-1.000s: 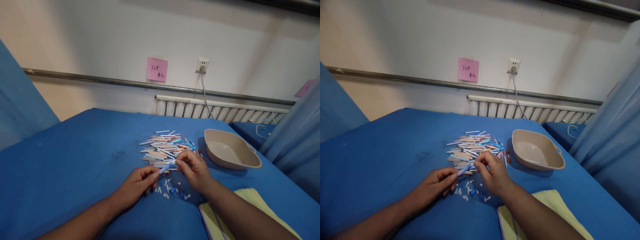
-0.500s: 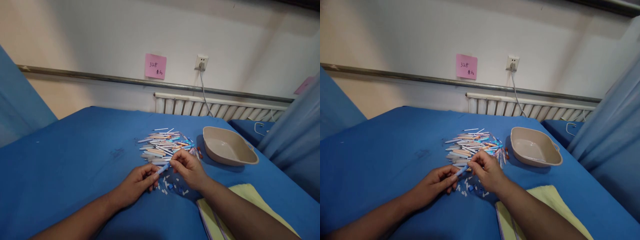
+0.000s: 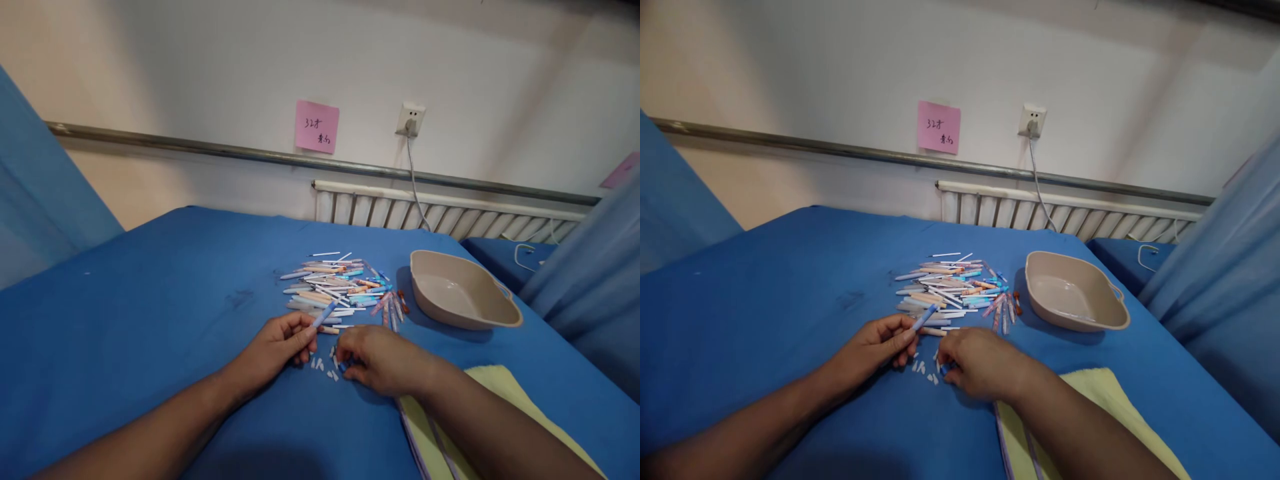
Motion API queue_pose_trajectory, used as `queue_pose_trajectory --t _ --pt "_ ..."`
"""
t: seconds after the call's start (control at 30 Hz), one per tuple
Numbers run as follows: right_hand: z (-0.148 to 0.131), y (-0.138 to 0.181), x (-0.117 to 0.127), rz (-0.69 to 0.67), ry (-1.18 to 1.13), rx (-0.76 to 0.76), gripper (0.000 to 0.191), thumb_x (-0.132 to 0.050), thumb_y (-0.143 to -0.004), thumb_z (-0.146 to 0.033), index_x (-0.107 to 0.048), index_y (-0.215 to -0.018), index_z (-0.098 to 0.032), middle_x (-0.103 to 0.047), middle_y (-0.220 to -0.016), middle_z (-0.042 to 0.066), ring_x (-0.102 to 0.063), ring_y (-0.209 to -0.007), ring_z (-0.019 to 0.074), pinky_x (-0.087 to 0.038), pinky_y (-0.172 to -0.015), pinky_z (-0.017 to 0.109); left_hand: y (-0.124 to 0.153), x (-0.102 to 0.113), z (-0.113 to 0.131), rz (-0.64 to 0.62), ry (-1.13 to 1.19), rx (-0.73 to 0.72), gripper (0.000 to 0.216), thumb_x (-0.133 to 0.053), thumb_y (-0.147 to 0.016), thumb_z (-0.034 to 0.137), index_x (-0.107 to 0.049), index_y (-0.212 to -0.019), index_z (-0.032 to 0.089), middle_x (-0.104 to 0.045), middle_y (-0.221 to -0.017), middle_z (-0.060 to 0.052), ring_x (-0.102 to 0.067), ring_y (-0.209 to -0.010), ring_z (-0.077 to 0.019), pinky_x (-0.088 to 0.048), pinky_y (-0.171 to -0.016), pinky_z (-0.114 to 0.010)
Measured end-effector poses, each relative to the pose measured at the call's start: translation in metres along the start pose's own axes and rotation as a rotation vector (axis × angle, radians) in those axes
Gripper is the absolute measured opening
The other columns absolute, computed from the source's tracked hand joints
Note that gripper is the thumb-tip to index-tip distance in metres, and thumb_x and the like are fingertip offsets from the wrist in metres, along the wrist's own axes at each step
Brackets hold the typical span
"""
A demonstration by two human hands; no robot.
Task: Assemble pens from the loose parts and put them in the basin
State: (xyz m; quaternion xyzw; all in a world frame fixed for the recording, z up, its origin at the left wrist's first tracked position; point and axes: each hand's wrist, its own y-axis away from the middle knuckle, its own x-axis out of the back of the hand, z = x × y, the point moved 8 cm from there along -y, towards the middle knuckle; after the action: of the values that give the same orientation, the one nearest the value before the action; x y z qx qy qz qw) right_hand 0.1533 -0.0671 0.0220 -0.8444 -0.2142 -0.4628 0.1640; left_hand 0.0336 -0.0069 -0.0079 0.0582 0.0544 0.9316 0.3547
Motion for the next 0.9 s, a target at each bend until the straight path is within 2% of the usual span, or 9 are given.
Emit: queue_pose_trajectory --t 0.1,0.17,0.33,0.43,0.5,0.63,0.9 --pt "0.0 -0.002 -0.002 0.028 -0.025 0.025 0.015 -0.062 -0.077 -0.016 -0.062 -0.091 -0.018 -0.063 -0.088 0.003 -0.055 -0.079 0.0153 -0.039 -0.071 0.025 0.0 0.0 0.0 0.001 0.0 -0.001 0.03 -0.059 -0.08 0.044 -0.056 -0.082 0.014 -0.058 -0.07 0.001 -0.05 -0.053 -0.0071 -0.038 -0.05 -0.019" --pt "0.006 -0.005 0.004 0.102 -0.138 0.005 0.017 -0.059 -0.08 -0.018 -0.063 -0.097 -0.019 -0.062 -0.086 0.003 -0.054 -0.077 0.0146 -0.04 -0.07 0.025 0.001 -0.001 0.002 0.004 0.001 0.005 0.031 -0.06 -0.079 0.045 -0.056 -0.083 0.015 -0.057 -0.069 0.002 -0.05 -0.053 -0.0072 -0.039 -0.05 -0.02" --pt "0.046 -0.01 0.018 0.338 -0.807 -0.174 0.021 -0.06 -0.081 -0.036 -0.062 -0.093 -0.019 -0.058 -0.073 -0.001 -0.051 -0.062 0.0107 -0.038 -0.056 0.022 0.002 -0.002 0.004 -0.006 -0.017 0.038 0.034 -0.061 -0.077 0.046 -0.057 -0.089 0.015 -0.057 -0.067 0.002 -0.048 -0.052 -0.007 -0.038 -0.05 -0.02" --pt "0.059 -0.01 0.017 0.417 -1.134 -0.266 0.032 -0.07 -0.072 -0.042 -0.059 -0.092 -0.018 -0.057 -0.066 -0.002 -0.052 -0.055 0.0092 -0.035 -0.049 0.019 0.002 -0.004 0.002 -0.034 -0.034 0.043 0.033 -0.061 -0.077 0.046 -0.057 -0.088 0.015 -0.056 -0.067 0.003 -0.048 -0.053 -0.0072 -0.038 -0.05 -0.02" --pt "0.058 -0.011 0.016 0.45 -1.27 -0.282 0.038 -0.075 -0.066 -0.041 -0.058 -0.091 -0.018 -0.06 -0.067 -0.002 -0.055 -0.056 0.0095 -0.036 -0.049 0.019 0.002 -0.006 0.001 -0.059 -0.046 0.039 0.032 -0.061 -0.078 0.045 -0.057 -0.089 0.015 -0.056 -0.066 0.003 -0.048 -0.053 -0.007 -0.038 -0.051 -0.02" --pt "0.052 -0.012 0.018 0.503 -1.328 -0.261 0.038 -0.078 -0.063 -0.038 -0.058 -0.086 -0.016 -0.062 -0.063 -0.001 -0.057 -0.055 0.01 -0.039 -0.05 0.019 0.002 -0.007 0.0 -0.073 -0.064 0.042 0.032 -0.061 -0.078 0.045 -0.056 -0.086 0.015 -0.056 -0.065 0.003 -0.047 -0.052 -0.0064 -0.038 -0.05 -0.019" --pt "0.059 -0.009 0.017 0.539 -1.241 -0.264 0.037 -0.074 -0.068 -0.041 -0.058 -0.091 -0.017 -0.066 -0.066 0.001 -0.058 -0.055 0.0102 -0.031 -0.043 0.016 0.003 -0.006 0.0 -0.064 -0.067 0.048 0.032 -0.062 -0.077 0.045 -0.057 -0.089 0.015 -0.056 -0.065 0.003 -0.047 -0.052 -0.0068 -0.038 -0.049 -0.019"
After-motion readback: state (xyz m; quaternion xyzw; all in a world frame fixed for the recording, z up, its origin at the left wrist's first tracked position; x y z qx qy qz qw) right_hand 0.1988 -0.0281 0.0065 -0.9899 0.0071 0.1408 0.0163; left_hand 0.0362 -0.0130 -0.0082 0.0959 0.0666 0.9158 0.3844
